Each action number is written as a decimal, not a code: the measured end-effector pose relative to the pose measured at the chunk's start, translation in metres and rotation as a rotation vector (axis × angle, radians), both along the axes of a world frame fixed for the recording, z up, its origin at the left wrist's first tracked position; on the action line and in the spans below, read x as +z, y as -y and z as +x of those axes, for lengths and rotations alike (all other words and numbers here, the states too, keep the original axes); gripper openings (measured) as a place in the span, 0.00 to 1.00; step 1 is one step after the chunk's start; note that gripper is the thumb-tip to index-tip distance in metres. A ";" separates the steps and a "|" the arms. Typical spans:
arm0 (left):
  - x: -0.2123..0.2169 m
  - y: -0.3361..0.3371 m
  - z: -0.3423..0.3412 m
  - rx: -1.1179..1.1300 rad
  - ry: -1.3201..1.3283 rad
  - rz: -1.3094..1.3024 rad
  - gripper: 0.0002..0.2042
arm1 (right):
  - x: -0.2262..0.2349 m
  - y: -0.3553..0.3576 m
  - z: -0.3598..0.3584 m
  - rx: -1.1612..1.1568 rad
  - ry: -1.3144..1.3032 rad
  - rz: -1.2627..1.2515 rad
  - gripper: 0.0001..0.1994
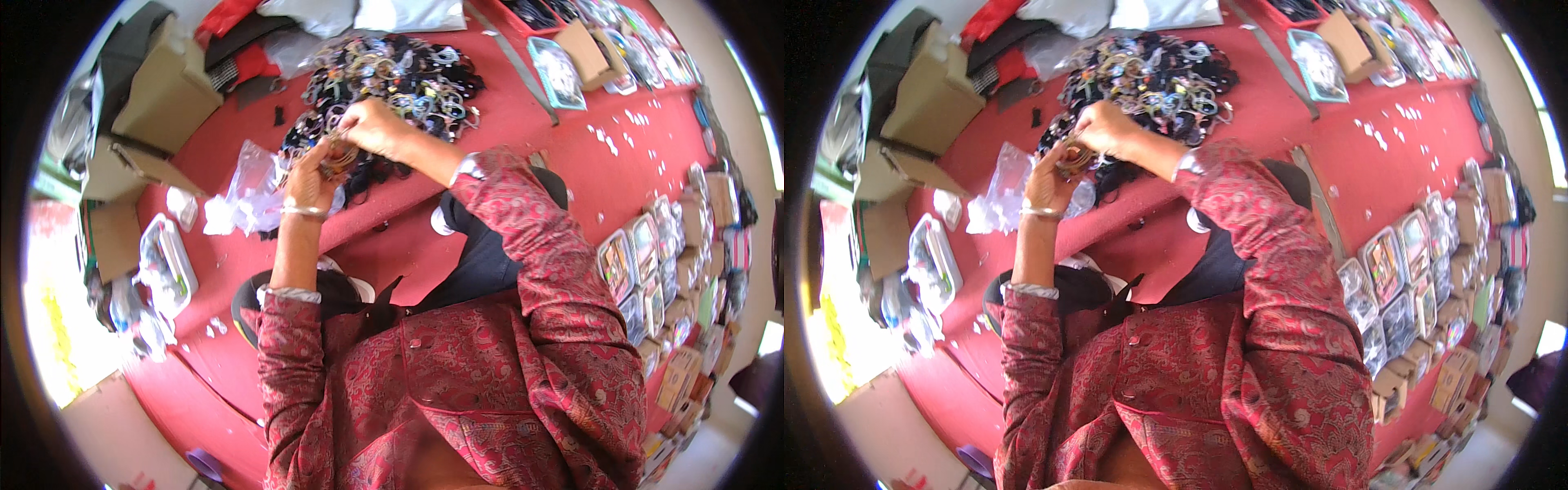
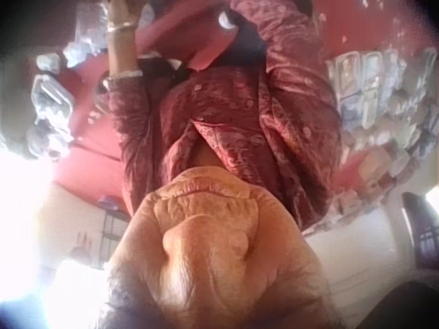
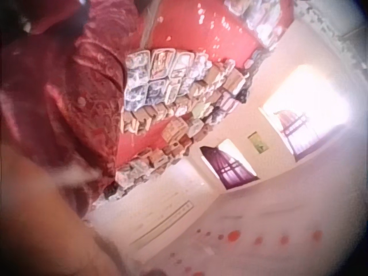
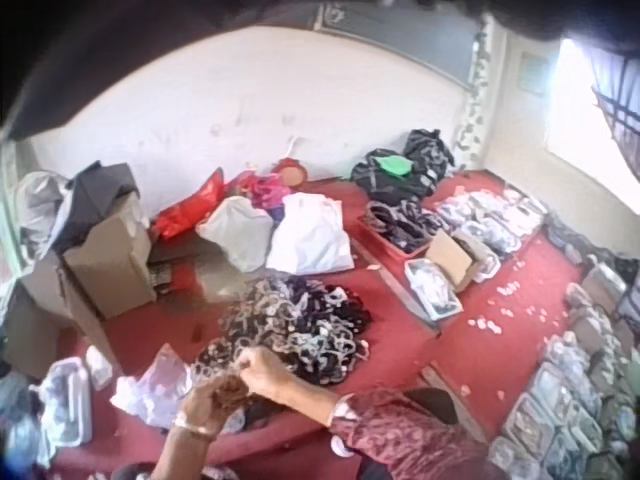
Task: The person sits on the floor and sorts through a large pile of hair accessories, picking up individual items and placing them into a plastic bag. The person also briefly handles a hairbrush and a small green box before returning to the sorting task.
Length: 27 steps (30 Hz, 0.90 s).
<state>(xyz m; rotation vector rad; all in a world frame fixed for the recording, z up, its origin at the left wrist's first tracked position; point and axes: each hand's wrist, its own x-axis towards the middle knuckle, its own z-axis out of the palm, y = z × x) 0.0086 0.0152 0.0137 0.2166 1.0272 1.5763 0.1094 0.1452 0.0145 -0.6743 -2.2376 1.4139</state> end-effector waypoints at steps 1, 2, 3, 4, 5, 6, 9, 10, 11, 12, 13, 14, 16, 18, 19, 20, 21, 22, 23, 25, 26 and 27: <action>-0.007 0.000 -0.001 0.024 0.024 -0.004 0.09 | 0.000 0.005 0.000 -0.004 0.111 0.011 0.08; -0.006 -0.001 0.003 0.037 0.028 -0.043 0.08 | -0.007 0.008 -0.001 -0.034 0.093 0.050 0.07; -0.003 -0.003 0.008 0.049 0.033 -0.081 0.08 | -0.015 0.009 0.000 -0.065 0.077 0.091 0.07; -0.002 -0.005 0.009 0.036 0.053 -0.184 0.06 | -0.023 0.009 0.003 -0.122 0.060 0.166 0.06; -0.003 -0.004 0.009 -0.016 0.043 -0.167 0.05 | -0.022 0.012 0.003 -0.132 0.029 0.221 0.04; -0.005 -0.004 0.010 -0.067 0.034 -0.151 0.05 | -0.021 0.014 0.006 -0.096 0.080 0.281 0.05; -0.017 -0.001 -0.001 -0.133 0.048 -0.103 0.06 | -0.019 0.001 0.009 0.077 0.142 0.369 0.08; -0.021 -0.001 -0.008 -0.108 0.035 -0.108 0.07 | -0.018 -0.012 0.010 0.141 0.249 0.002 0.09; -0.024 0.003 -0.013 -0.071 0.022 -0.116 0.08 | -0.009 -0.022 0.013 0.213 0.353 -0.367 0.10; -0.011 0.001 -0.005 0.121 -0.015 -0.262 0.09 | -0.025 -0.050 0.024 0.061 0.389 -0.287 0.12; -0.012 0.000 -0.006 0.119 0.002 -0.230 0.09 | -0.052 -0.083 0.038 -0.087 0.422 -0.204 0.13; -0.013 -0.007 -0.006 0.100 0.022 -0.189 0.09 | -0.090 -0.122 0.055 -0.267 0.597 0.259 0.13; -0.021 0.004 -0.015 0.174 0.057 -0.201 0.09 | -0.086 -0.132 0.076 -0.528 0.637 0.320 0.12; -0.011 -0.003 -0.004 0.191 0.059 -0.228 0.09 | -0.098 -0.156 0.105 -0.758 0.684 0.166 0.12; -0.009 -0.007 -0.003 0.202 0.060 -0.242 0.09 | -0.103 -0.161 0.113 -0.834 0.702 0.132 0.12; -0.012 -0.007 -0.006 0.205 0.085 -0.230 0.08 | -0.106 -0.162 0.112 -0.881 0.696 0.118 0.11; -0.016 -0.005 -0.008 0.201 0.089 -0.199 0.08 | -0.109 -0.164 0.108 -0.928 0.691 0.104 0.10; -0.020 -0.001 -0.011 0.196 0.094 -0.167 0.08 | -0.112 -0.166 0.102 -0.891 0.688 0.143 0.10; -0.020 0.000 -0.011 0.186 0.101 -0.141 0.08 | -0.116 -0.167 0.100 -0.856 0.690 0.177 0.10; -0.019 -0.003 -0.010 0.180 0.075 -0.169 0.08 | -0.127 -0.173 0.101 -0.681 0.793 0.320 0.12; -0.012 -0.004 -0.007 0.167 0.069 -0.181 0.08 | -0.139 -0.176 0.104 -0.609 0.819 0.304 0.13; -0.008 -0.006 -0.006 0.149 0.066 -0.188 0.08 | -0.150 -0.179 0.108 -0.543 0.845 0.293 0.14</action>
